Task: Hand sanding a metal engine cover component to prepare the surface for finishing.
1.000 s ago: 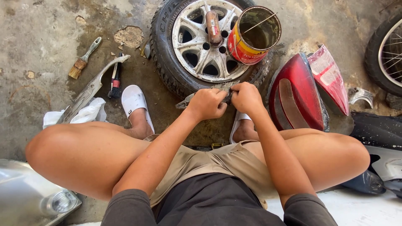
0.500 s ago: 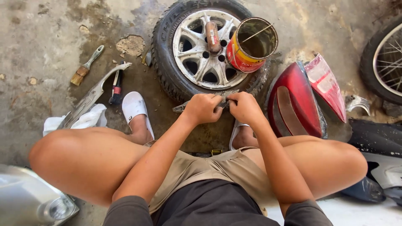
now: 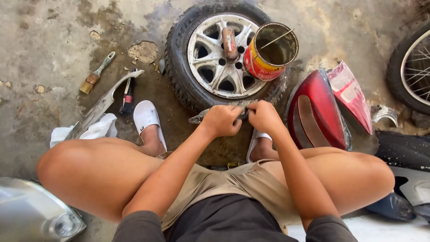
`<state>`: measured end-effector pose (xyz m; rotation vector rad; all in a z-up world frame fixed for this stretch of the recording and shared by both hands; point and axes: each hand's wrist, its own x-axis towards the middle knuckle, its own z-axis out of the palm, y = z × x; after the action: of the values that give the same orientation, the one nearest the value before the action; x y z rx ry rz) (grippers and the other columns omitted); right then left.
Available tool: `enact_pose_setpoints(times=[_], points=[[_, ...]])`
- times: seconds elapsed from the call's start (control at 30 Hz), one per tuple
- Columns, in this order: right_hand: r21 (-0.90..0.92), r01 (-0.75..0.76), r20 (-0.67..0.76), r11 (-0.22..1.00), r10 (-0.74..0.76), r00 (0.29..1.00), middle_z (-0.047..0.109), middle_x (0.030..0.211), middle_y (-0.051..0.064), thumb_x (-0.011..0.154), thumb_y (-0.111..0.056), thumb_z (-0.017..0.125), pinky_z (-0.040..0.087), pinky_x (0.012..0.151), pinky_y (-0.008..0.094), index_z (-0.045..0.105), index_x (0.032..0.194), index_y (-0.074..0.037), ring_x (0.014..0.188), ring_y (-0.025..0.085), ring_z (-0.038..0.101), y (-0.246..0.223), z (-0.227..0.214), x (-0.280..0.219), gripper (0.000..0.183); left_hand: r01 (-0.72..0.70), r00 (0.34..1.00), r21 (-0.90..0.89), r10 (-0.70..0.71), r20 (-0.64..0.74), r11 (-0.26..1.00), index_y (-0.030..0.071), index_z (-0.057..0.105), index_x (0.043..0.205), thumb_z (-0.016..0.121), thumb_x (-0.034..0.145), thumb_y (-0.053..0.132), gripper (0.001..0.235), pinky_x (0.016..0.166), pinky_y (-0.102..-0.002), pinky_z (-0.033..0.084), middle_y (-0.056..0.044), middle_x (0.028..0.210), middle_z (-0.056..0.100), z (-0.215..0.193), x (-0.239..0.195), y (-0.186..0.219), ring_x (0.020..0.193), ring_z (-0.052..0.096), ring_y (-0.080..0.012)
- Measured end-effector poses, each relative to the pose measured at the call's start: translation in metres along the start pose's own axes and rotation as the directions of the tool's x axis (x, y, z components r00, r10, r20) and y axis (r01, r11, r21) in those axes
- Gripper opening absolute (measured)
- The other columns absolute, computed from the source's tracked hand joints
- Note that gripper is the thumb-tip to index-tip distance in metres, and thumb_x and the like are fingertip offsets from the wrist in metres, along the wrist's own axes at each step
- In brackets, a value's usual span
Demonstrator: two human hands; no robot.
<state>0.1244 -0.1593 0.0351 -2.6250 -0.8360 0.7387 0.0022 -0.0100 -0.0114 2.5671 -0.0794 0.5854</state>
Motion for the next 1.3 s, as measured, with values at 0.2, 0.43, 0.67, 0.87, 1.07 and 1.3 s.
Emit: enact_pose_setpoints(times=[0.2, 0.43, 0.67, 0.87, 1.07, 1.3], points=[[-0.028, -0.006, -0.096, 1.0, 0.003, 0.995, 0.078, 0.1, 0.016, 0.089, -0.016, 0.055, 0.057, 0.092, 0.053, 0.08, 0.114, -0.017, 0.101, 0.042, 0.072, 0.014, 0.015, 0.017, 0.035, 0.008, 1.0, -0.003, -0.008, 0.001, 1.0, 0.014, 0.06, 0.081, 0.057, 0.079, 0.023, 0.011, 0.052, -0.038, 0.055, -0.008, 0.062, 0.056, -0.005, 0.005, 0.004, 0.053, 0.063, -0.0302], [-0.002, 0.027, -0.07, 1.0, -0.027, 0.997, 0.076, 0.103, 0.022, 0.088, -0.016, 0.056, 0.055, 0.091, 0.061, 0.08, 0.11, -0.015, 0.105, 0.049, 0.067, 0.002, 0.016, -0.001, 0.033, 0.019, 0.999, -0.04, -0.018, 0.027, 0.999, 0.013, 0.063, 0.084, 0.058, 0.08, 0.023, 0.012, 0.054, -0.038, 0.056, -0.01, 0.061, 0.056, -0.009, -0.003, 0.001, 0.053, 0.063, -0.0303], [-0.022, 0.059, -0.114, 0.998, -0.061, 0.992, 0.076, 0.095, 0.024, 0.091, -0.014, 0.053, 0.058, 0.086, 0.057, 0.08, 0.109, -0.009, 0.097, 0.047, 0.071, -0.016, 0.005, 0.003, 0.033, 0.046, 0.999, -0.05, -0.047, -0.024, 0.998, 0.013, 0.067, 0.092, 0.06, 0.078, 0.027, 0.021, 0.058, -0.041, 0.057, -0.011, 0.068, 0.063, -0.012, 0.005, -0.008, 0.062, 0.068, -0.0334], [-0.086, -0.034, -0.232, 0.996, 0.013, 0.973, 0.074, 0.086, 0.024, 0.091, -0.013, 0.055, 0.06, 0.081, 0.055, 0.078, 0.1, -0.003, 0.088, 0.044, 0.073, 0.052, 0.05, 0.055, 0.027, 0.024, 0.998, -0.043, -0.026, -0.063, 0.999, 0.015, 0.07, 0.097, 0.062, 0.077, 0.028, 0.025, 0.062, -0.042, 0.058, -0.01, 0.07, 0.065, -0.018, 0.007, -0.011, 0.067, 0.07, -0.034], [0.115, -0.003, -0.169, 0.993, 0.022, 0.985, 0.072, 0.117, 0.026, 0.096, -0.014, 0.054, 0.056, 0.095, 0.051, 0.071, 0.129, -0.004, 0.114, 0.043, 0.067, 0.025, 0.019, 0.023, 0.038, 0.125, 0.982, -0.125, -0.141, -0.128, 0.984, 0.022, 0.073, 0.098, 0.061, 0.076, 0.021, 0.026, 0.065, -0.037, 0.059, -0.003, 0.07, 0.066, -0.041, 0.004, -0.016, 0.069, 0.071, -0.0289], [0.212, -0.076, -0.082, 0.974, 0.095, 0.992, 0.064, 0.129, 0.031, 0.097, -0.018, 0.06, 0.056, 0.096, 0.055, 0.056, 0.144, 0.002, 0.121, 0.047, 0.062, -0.004, -0.005, 0.002, 0.052, 0.183, 0.969, -0.14, -0.203, -0.14, 0.973, 0.029, 0.074, 0.095, 0.06, 0.073, 0.02, 0.027, 0.065, -0.032, 0.059, 0.003, 0.067, 0.066, -0.048, -0.003, -0.021, 0.069, 0.071, -0.0226]])
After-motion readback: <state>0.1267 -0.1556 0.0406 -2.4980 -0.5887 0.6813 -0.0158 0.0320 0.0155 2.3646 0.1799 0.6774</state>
